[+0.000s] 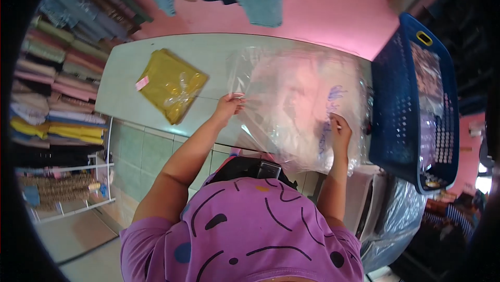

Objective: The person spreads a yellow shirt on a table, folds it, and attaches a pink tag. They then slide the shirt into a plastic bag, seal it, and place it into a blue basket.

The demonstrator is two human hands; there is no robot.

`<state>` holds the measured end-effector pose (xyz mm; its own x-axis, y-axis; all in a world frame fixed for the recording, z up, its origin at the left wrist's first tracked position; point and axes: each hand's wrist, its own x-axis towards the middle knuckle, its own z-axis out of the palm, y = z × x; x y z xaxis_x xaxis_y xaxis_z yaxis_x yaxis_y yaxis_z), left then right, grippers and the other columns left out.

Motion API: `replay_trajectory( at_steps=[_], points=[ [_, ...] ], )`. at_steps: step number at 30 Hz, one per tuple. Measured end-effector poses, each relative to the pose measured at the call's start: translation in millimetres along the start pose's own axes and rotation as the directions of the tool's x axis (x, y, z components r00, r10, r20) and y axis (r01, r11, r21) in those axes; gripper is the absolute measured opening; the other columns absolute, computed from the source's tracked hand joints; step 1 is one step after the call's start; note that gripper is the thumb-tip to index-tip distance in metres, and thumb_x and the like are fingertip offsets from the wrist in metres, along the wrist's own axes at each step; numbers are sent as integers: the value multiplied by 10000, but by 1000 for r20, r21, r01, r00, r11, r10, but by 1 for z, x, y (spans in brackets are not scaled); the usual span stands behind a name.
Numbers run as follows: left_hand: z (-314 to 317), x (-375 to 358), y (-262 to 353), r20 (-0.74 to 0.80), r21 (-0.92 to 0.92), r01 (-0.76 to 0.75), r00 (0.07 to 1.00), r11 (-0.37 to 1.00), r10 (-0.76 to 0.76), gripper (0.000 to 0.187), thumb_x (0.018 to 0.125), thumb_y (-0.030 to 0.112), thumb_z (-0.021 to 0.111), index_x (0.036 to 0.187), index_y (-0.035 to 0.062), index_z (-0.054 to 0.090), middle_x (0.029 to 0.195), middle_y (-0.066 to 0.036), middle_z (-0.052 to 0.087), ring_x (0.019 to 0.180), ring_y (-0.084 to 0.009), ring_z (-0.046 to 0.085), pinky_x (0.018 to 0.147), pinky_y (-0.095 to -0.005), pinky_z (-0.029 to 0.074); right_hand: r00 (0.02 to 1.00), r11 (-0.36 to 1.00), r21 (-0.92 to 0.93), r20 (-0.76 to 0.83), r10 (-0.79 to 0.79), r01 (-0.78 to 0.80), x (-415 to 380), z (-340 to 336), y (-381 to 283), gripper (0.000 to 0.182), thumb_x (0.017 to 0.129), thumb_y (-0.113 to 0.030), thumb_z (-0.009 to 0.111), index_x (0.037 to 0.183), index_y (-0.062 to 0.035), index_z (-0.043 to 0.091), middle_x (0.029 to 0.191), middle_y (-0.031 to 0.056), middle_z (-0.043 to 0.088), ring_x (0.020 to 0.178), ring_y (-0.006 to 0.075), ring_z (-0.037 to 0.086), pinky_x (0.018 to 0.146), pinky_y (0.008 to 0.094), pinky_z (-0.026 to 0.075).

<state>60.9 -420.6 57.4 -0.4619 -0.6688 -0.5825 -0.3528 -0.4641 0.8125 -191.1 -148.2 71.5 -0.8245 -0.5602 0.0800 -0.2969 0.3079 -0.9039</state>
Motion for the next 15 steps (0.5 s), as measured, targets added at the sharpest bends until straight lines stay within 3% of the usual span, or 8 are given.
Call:
replay_trajectory(
  at_steps=[4,6,8,12,15],
  points=[
    [-107,-19,6,-119,8,-24,993,1000,25,253,856,125,521,1099,111,589,940,-12,616,771,-117,596,686,-227,482,999,998,55,7,-36,35,7,17,-1,173,836,-73,563,982,-40,650,864,49,646,756,110,589,627,234,466],
    [-178,-8,-10,-164,-66,-88,984,994,77,226,861,117,497,1060,89,601,960,-34,627,747,-127,611,632,-240,484,999,998,52,37,15,-17,12,35,-6,177,846,-92,554,983,-38,651,850,37,644,757,104,581,627,236,467],
    [-230,-25,1,-247,-15,-78,966,997,72,206,847,133,513,1025,110,614,917,-20,628,725,-117,600,605,-225,475,999,1000,27,47,-7,6,18,62,-22,183,867,-107,536,992,-24,640,836,37,631,728,102,577,628,227,455],
    [-343,-32,13,-301,127,-16,952,992,54,205,811,143,539,999,145,619,853,-8,623,651,-101,553,541,-215,433,990,997,28,114,-79,76,20,148,-75,174,854,-90,545,987,-27,638,836,51,640,724,111,588,627,236,462],
    [-428,-28,17,-343,256,29,937,966,63,228,769,138,582,994,147,615,834,-6,620,613,-96,520,511,-226,404,949,983,36,255,-186,183,19,237,-108,160,837,-129,583,951,-39,648,845,80,659,736,153,611,648,273,487]
  ],
)
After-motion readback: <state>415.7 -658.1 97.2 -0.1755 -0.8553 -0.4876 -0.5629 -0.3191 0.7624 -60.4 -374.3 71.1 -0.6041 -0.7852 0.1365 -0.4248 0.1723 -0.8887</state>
